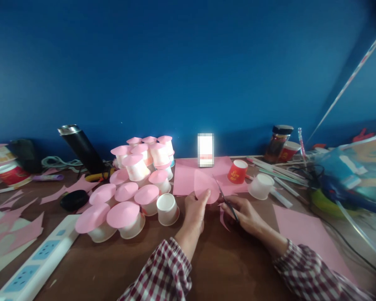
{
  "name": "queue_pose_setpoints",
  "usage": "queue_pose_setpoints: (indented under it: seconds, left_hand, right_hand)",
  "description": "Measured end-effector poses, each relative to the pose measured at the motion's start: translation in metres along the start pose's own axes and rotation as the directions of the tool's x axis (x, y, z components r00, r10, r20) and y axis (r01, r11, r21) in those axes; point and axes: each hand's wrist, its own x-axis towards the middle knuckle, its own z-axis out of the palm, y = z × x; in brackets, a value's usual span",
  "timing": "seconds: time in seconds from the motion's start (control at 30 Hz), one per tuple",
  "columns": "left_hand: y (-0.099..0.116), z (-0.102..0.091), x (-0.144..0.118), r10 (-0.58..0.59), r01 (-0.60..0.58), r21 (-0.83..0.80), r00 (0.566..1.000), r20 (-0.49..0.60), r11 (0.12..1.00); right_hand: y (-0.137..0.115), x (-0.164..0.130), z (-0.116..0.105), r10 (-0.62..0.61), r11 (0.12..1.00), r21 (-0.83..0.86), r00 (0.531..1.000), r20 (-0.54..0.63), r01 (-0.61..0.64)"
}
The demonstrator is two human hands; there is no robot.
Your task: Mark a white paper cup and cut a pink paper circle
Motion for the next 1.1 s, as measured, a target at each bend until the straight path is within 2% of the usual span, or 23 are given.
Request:
queue_pose_setpoints:
  seconds: [0.83,1.1]
  left_hand:
    - [-0.0006,-0.0008,0.0022,0.009,-0.007,0.024,0.997,-0.074,1.0]
    - [-0.0055,-0.0034,0.0026,0.004,-0.003,0.042,0.999,-0.04,0.999]
  right_hand:
    - [0.0014,0.0005,0.0021,0.047,0.999,0.027,0.999,0.011,-0.047]
    - [0.0002,-0.0004,0.0026,0.035,0.998,0.051,0.999,0.013,-0.035]
